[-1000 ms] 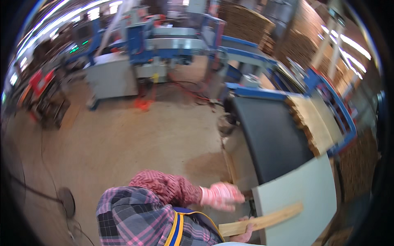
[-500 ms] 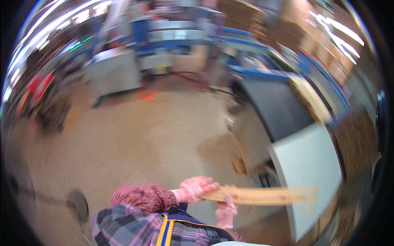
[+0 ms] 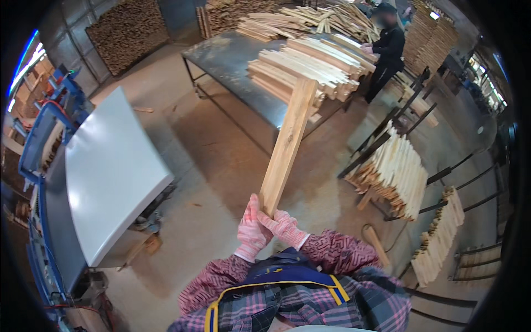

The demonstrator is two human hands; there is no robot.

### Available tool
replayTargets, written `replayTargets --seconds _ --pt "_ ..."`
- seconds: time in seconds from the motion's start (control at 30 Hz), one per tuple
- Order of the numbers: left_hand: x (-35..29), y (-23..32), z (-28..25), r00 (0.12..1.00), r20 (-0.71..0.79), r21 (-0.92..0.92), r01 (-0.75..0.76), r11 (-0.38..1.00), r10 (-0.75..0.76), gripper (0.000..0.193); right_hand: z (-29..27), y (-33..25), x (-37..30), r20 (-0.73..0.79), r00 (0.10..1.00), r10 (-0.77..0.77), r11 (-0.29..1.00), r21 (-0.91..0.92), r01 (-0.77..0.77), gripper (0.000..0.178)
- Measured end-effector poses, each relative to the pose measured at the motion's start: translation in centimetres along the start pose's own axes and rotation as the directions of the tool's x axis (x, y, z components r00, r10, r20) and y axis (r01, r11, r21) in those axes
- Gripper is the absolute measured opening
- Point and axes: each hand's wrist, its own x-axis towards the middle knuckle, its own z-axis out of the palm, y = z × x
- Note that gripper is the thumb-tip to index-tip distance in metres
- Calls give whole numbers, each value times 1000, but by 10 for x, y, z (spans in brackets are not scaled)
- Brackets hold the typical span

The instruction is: The person repeatedly picks up stacks of light-colored wooden planks from a metal table and places them onto a conveyor belt. The person also gathers scattered planks from the floor and table, aligns them into neat stacks, and continues loading them onto the conveyor.

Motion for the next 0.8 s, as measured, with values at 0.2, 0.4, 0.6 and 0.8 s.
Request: replayTargets --seconds 0.2,0.4,0.6,0.8 --pt "112 -5 87 889 444 -394 306 867 -112 103 -93 26 55 -167 977 -136 948 264 177 51" --pt "279 -10 127 716 462 -179 654 736 -524 100 -166 47 157 -298 952 62 978 209 2 56" --pt "424 -145 263 753 523 -720 641 266 -399 39 -272 27 244 -326 931 163 976 189 -104 62" --pt "517 -137 364 732 322 -526 666 529 -600 52 -430 -5 356 -457 889 -43 998 -55 20 62"
